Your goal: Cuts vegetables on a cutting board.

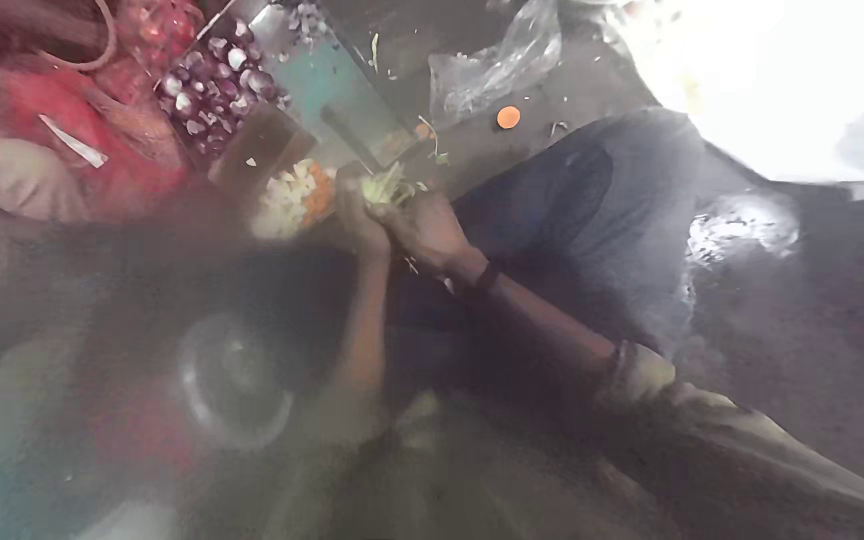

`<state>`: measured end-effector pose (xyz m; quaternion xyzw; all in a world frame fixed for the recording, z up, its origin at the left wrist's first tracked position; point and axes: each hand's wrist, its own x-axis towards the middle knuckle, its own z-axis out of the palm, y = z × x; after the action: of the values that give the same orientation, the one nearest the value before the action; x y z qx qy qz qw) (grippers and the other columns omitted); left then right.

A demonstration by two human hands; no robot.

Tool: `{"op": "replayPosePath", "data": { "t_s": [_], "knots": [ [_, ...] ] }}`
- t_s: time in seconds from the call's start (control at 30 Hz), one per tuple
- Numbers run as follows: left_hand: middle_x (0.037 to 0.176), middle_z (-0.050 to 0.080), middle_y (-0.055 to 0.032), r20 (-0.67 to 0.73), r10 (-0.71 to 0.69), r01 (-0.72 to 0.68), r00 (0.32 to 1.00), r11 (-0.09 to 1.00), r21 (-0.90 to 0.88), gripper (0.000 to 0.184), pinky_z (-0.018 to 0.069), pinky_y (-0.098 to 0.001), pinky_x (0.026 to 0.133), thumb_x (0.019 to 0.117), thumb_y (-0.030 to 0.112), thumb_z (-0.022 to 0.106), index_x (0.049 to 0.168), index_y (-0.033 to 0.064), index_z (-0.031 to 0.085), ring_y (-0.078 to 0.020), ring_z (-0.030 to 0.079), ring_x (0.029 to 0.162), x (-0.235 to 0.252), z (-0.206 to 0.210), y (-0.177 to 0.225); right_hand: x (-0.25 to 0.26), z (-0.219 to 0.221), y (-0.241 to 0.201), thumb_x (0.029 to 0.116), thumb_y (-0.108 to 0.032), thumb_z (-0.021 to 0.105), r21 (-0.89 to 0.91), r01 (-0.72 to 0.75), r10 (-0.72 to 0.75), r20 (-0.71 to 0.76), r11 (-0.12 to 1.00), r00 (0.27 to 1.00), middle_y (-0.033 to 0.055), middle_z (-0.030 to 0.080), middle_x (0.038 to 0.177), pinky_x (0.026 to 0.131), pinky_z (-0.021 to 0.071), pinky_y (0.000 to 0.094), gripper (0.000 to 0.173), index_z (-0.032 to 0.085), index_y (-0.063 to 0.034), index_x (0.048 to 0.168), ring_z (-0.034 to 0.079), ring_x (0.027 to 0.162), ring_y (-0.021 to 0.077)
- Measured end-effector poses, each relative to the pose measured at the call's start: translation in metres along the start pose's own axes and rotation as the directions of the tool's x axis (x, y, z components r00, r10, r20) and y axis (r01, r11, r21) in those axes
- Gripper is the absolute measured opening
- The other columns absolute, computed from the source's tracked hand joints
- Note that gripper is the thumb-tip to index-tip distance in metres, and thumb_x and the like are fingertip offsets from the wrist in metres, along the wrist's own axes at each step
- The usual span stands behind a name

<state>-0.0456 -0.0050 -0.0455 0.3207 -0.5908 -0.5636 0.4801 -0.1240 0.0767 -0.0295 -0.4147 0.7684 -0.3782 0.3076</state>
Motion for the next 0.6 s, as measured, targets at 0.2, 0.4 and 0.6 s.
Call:
{"op": "replayPosePath", "data": {
  "t_s": [0.2, 0.4, 0.6],
  "knots": [
    [0.09, 0.061, 0.0021, -0.096, 0.197, -0.177, 0.976, 0.966, 0.188, 0.039, 0.0509, -0.0212, 0.086, 0.1036, 0.01, 0.026, 0.093, 0.0035, 0.062, -0.0025, 0.06, 0.089, -0.001, 0.002, 0.0, -0.003, 0.01, 0.0, 0.1045, -0.058, 0.044, 0.099, -0.01, 0.006, 0.043, 0.995, 0.999, 0.0081, 0.064, 0.073, 0.066, 0.0564, 0.0504, 0.058, 0.066, -0.0053, 0.108, 0.067, 0.068, 0.0255],
    [0.109, 0.063, -0.0095, 0.04, 0.38, -0.376, 0.924, 0.887, 0.269, 0.043, 0.0472, -0.0243, 0.1, 0.1101, 0.02, 0.028, 0.111, -0.0083, 0.061, -0.0088, 0.059, 0.108, -0.002, -0.01, -0.003, -0.031, 0.012, -0.017, 0.1084, -0.056, 0.04, 0.321, -0.078, 0.063, 0.058, 0.944, 0.996, 0.0101, 0.06, 0.07, 0.054, 0.0528, 0.0429, 0.059, 0.068, -0.0059, 0.094, 0.06, 0.057, 0.0224],
    [0.109, 0.061, 0.0034, 0.086, 0.139, -0.137, 0.987, 0.99, -0.03, 0.038, 0.0519, -0.0254, 0.095, 0.1111, 0.035, 0.032, 0.122, 0.0063, 0.053, -0.0038, 0.06, 0.103, 0.004, 0.002, 0.014, -0.012, 0.008, -0.005, 0.1067, -0.049, 0.05, 0.42, 0.012, -0.013, -0.001, 0.908, 1.0, 0.0076, 0.063, 0.074, 0.06, 0.0563, 0.0421, 0.047, 0.066, -0.0056, 0.097, 0.064, 0.062, 0.0191]
  ]
}}
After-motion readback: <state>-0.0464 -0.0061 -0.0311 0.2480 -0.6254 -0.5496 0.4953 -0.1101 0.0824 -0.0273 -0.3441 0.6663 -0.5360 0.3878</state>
